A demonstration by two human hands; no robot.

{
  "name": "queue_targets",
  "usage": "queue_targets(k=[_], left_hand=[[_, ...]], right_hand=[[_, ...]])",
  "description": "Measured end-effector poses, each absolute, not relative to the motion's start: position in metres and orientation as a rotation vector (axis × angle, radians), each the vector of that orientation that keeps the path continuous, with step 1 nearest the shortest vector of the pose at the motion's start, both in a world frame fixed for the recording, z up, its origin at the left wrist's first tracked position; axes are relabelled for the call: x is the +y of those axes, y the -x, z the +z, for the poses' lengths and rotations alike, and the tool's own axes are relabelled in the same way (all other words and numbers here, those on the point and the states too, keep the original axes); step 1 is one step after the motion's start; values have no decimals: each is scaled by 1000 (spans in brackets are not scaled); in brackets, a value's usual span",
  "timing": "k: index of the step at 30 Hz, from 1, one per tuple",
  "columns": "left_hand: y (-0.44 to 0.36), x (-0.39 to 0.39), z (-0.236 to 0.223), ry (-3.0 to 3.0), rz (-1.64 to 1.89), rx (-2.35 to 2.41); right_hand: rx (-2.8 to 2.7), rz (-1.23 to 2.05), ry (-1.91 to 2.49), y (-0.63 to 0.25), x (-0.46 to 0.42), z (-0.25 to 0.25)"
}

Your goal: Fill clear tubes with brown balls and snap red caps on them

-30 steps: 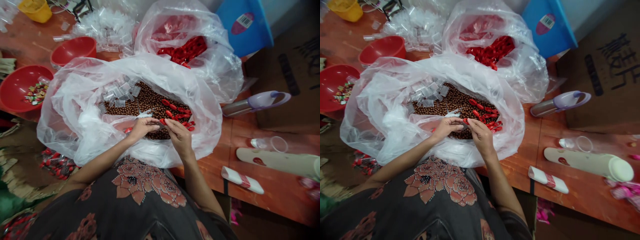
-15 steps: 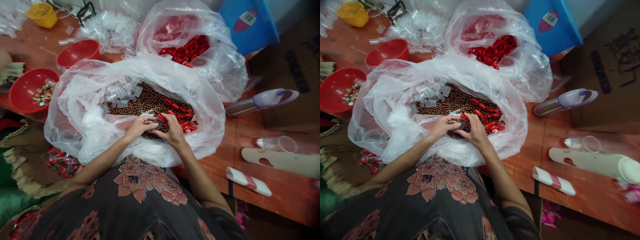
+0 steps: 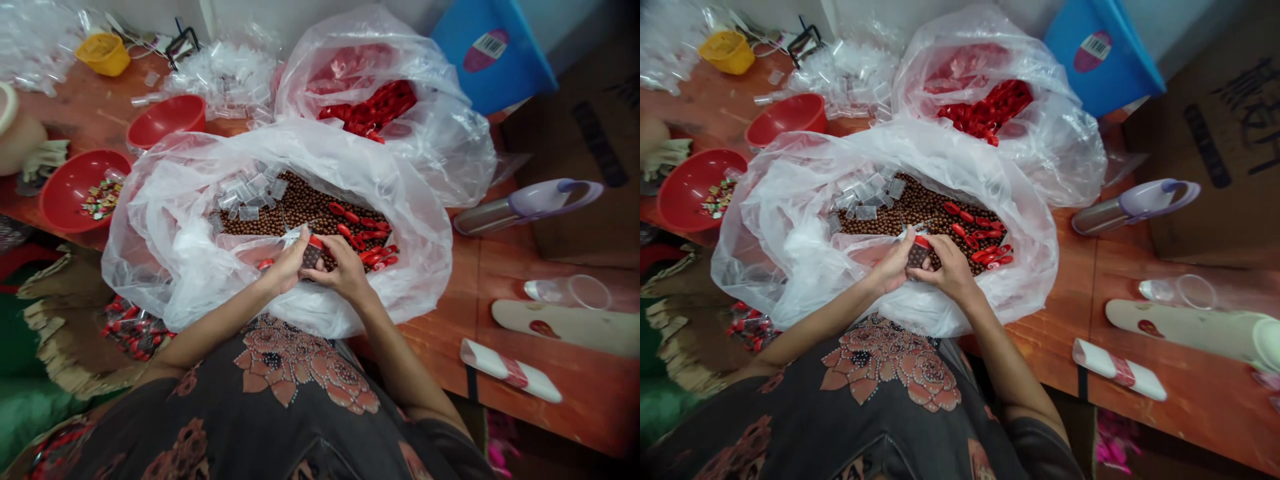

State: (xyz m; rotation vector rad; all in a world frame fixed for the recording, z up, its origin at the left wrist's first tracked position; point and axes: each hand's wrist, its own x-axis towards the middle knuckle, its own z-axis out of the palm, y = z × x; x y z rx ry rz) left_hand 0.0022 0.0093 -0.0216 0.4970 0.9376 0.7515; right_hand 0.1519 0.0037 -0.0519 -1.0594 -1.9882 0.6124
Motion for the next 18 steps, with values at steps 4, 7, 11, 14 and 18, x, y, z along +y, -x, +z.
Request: queue_targets(k=[4, 7, 11, 14, 18], left_hand=[[-7, 14, -12, -402, 757, 970], [-10, 14, -10, -344, 777, 984], [-9, 12, -15, -364, 796, 957], [-2, 9, -18, -430, 791, 923], [7, 4, -18, -543, 758, 928]], right_hand=[[-1983, 709, 1053, -151, 8, -47], [-2005, 745, 1053, -149, 9, -42], [-2017, 740, 1042, -148, 6, -39], [-1914, 897, 1049, -151, 2, -42], [-1409, 1248, 1124, -155, -1, -53]])
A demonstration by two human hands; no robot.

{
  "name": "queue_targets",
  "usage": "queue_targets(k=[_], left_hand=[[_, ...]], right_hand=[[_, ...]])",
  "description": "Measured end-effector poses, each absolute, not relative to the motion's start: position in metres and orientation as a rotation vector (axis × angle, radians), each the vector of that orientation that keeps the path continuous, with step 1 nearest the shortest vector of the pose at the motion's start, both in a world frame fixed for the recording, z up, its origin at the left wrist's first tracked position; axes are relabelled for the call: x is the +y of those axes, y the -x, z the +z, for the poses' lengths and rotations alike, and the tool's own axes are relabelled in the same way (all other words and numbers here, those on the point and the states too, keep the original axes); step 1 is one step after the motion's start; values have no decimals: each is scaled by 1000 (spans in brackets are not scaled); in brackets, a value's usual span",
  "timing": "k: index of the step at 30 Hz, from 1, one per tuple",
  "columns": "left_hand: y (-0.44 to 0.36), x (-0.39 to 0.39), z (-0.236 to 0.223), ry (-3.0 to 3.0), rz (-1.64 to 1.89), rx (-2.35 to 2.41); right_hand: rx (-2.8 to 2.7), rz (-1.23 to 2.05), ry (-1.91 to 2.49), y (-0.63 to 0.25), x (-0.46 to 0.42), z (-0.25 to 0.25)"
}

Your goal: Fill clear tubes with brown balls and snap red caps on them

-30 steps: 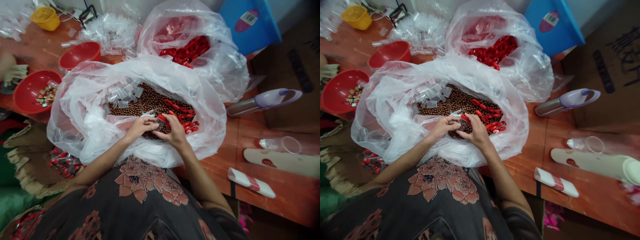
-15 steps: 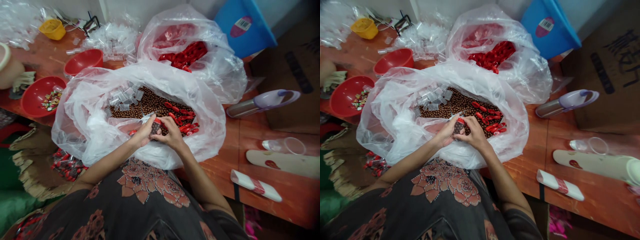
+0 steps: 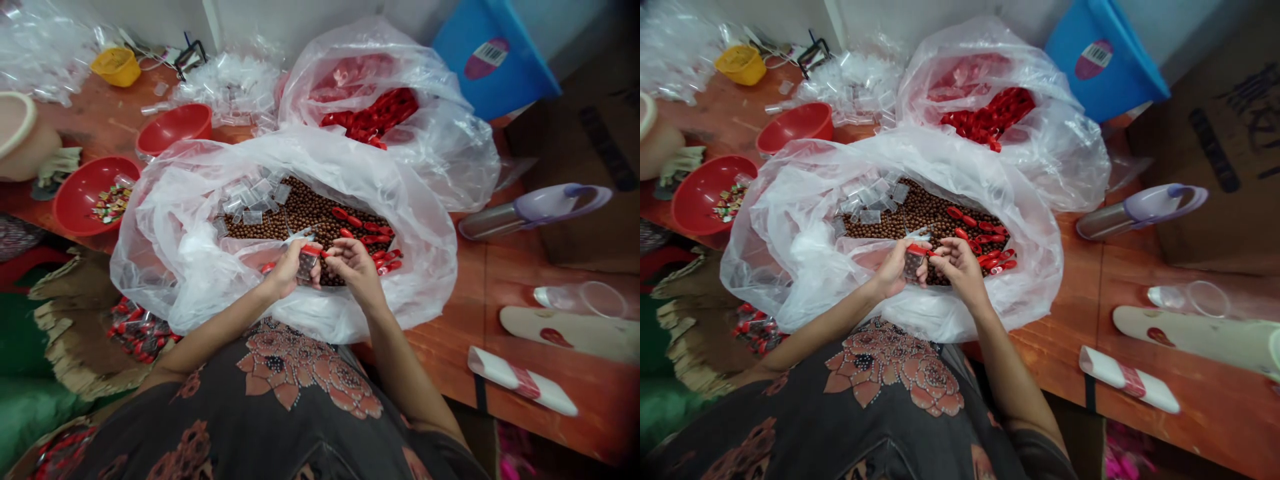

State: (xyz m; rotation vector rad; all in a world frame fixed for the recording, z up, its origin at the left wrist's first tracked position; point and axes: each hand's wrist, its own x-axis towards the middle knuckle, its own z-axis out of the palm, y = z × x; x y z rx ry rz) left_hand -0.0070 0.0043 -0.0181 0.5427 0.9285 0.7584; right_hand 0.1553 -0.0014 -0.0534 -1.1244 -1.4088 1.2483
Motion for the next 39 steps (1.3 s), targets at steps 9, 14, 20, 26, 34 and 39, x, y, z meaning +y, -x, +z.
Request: queue_targets(k=[9, 14, 20, 26, 34, 39], left_hand=[[9, 0, -23, -685, 719, 915], [7, -2, -24, -670, 654, 965], [5, -1, -25, -651, 748, 938], [9, -2, -21, -555, 748, 925], [18, -20, -28, -492, 811, 930], [59, -19, -22, -876, 678, 1087]], right_hand=[[-1232, 1034, 1177, -139, -12, -50], [-1724, 799, 1170, -138, -18, -44], [-2021, 547, 1190, -131, -23, -46], [-2160, 416, 1066, -133, -18, -48], [-2253, 303, 904, -125, -13, -48], [-2256, 362, 804, -104, -17, -56]])
